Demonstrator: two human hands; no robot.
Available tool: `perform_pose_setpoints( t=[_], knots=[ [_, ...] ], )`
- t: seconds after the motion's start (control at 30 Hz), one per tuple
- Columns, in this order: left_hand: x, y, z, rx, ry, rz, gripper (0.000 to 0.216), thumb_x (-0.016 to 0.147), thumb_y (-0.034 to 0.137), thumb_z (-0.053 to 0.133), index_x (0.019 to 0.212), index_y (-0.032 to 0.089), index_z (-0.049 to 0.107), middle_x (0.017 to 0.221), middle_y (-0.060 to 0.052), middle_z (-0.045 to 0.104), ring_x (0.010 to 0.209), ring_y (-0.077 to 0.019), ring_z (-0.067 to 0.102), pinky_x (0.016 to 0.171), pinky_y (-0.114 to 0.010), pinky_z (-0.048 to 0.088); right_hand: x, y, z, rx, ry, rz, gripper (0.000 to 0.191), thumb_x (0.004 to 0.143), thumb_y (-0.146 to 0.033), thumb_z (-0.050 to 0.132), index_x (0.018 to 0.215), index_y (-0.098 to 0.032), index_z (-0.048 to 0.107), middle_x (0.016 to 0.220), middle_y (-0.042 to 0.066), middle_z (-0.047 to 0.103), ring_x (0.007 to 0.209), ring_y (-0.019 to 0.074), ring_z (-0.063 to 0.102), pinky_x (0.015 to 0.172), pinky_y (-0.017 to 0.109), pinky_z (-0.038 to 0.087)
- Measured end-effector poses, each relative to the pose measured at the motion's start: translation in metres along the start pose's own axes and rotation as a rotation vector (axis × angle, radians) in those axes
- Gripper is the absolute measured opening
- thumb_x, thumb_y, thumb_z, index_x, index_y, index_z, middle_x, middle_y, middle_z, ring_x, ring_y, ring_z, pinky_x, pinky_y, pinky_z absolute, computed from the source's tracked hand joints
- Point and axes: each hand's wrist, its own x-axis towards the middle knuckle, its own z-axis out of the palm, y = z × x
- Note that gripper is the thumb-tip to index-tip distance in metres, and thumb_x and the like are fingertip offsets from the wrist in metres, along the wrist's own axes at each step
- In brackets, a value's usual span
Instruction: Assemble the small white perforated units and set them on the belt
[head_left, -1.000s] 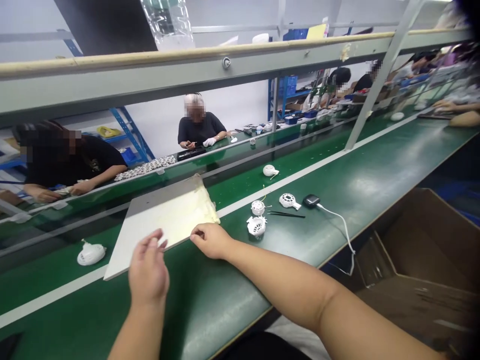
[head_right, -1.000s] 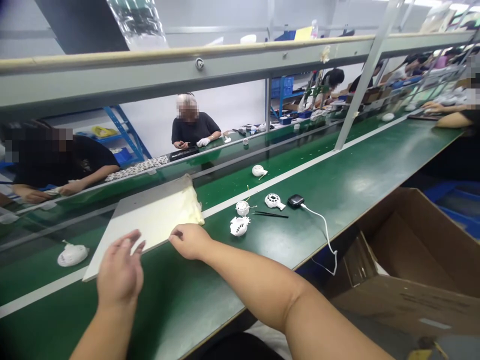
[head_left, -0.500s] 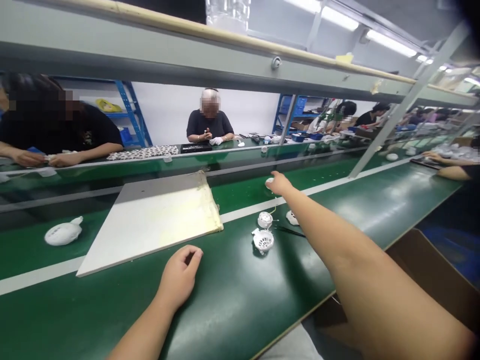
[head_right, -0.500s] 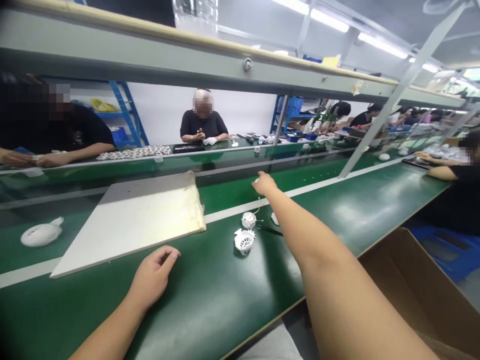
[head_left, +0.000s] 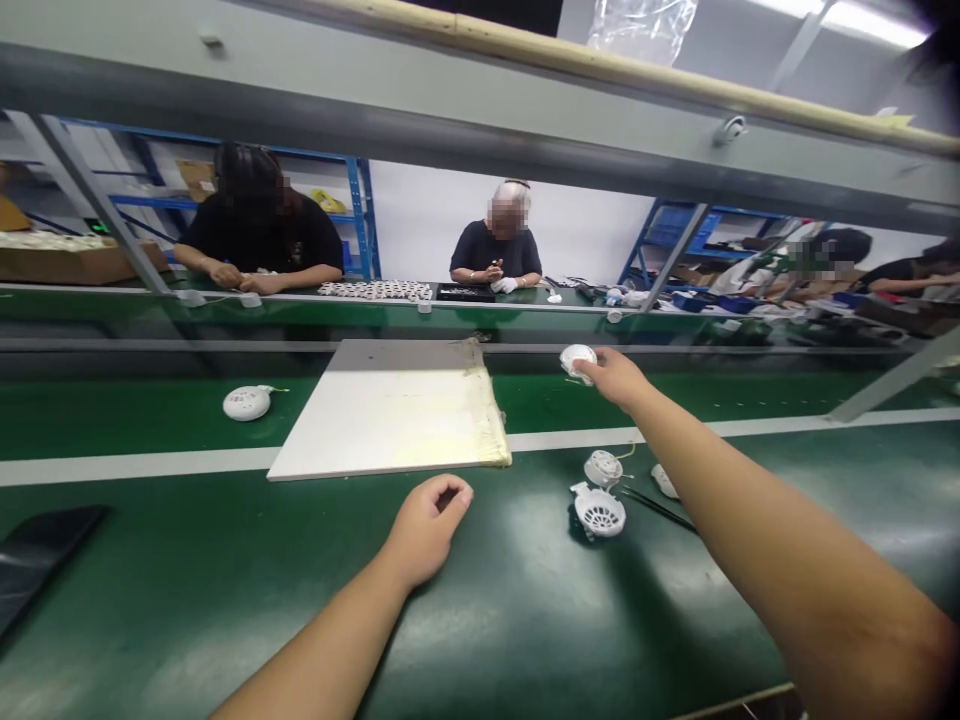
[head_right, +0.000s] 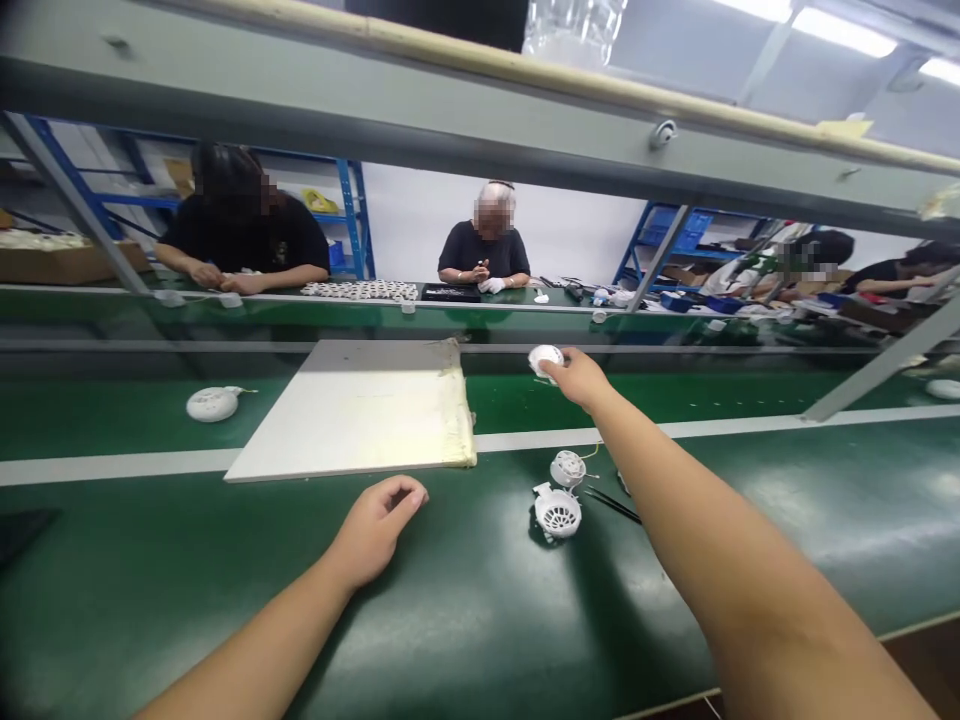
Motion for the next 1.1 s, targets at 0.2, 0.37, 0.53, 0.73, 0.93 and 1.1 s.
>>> perform_pose_setpoints(
  t=[0.2,0.37,0.53,0.73,0.93,1.1],
  knots=[
    [-0.009,0.013,-0.017,-0.529,-0.007,0.176,0.050,0.089,0.048,0.063,0.133,0.023,0.060,0.145,-0.012,0.053,0.135,-0.0299,0.047,0.107,-0.042,0.044,-0.165,-0.077,0.056,1.291,-0.766,-0.046,0.038,0.094,-0.050,0.047,0.114,-0.021,0.063,0.102,0.011,0.072,0.081,0.0211,0.068,0.081,0.039,0.055],
    [-0.022,0.023,-0.025,-0.564,-0.170,0.142,0.077,0.077,0.048,0.079,0.145,0.029,0.048,0.141,-0.013,0.055,0.112,-0.0316,0.063,0.086,-0.040,0.055,-0.223,-0.088,0.111,1.516,-1.115,0.109,0.048,0.094,-0.061,0.040,0.106,-0.022,0.065,0.088,0.006,0.069,0.065,0.0167,0.062,0.073,0.036,0.054],
    [-0.015,0.013,-0.026,-0.446,-0.001,0.188,0.065,0.072,0.049,0.082,0.125,0.020,0.058,0.119,-0.011,0.063,0.104,-0.0249,0.061,0.086,-0.032,0.050,-0.198,-0.067,0.122,1.425,-0.852,0.034,0.045,0.092,-0.061,0.050,0.103,-0.021,0.067,0.090,0.006,0.068,0.077,0.0175,0.063,0.076,0.032,0.053],
    [-0.013,0.008,-0.020,-0.154,0.065,0.172,0.060,0.075,0.056,0.078,0.115,0.017,0.056,0.109,-0.009,0.063,0.094,-0.0212,0.059,0.082,-0.029,0.047,-0.203,-0.064,0.122,1.244,-0.848,-0.194,0.035,0.085,-0.051,0.068,0.089,-0.017,0.067,0.077,0.002,0.061,0.068,0.0131,0.054,0.068,0.027,0.048],
    [-0.014,0.007,-0.012,-0.369,0.038,0.182,0.054,0.091,0.063,0.052,0.115,0.016,0.060,0.112,-0.012,0.066,0.085,-0.0188,0.064,0.073,-0.029,0.051,-0.214,-0.071,0.131,1.407,-0.914,0.104,0.045,0.086,-0.060,0.063,0.097,-0.017,0.065,0.087,0.007,0.068,0.075,0.0172,0.064,0.071,0.034,0.056],
    [-0.012,0.007,-0.010,-0.377,0.131,0.123,0.049,0.096,0.059,0.046,0.106,0.015,0.065,0.095,-0.009,0.070,0.069,-0.0158,0.063,0.060,-0.026,0.049,-0.216,-0.071,0.125,1.361,-1.038,0.067,0.038,0.082,-0.049,0.072,0.101,-0.018,0.061,0.085,0.004,0.068,0.066,0.0126,0.065,0.065,0.027,0.057]
  ],
)
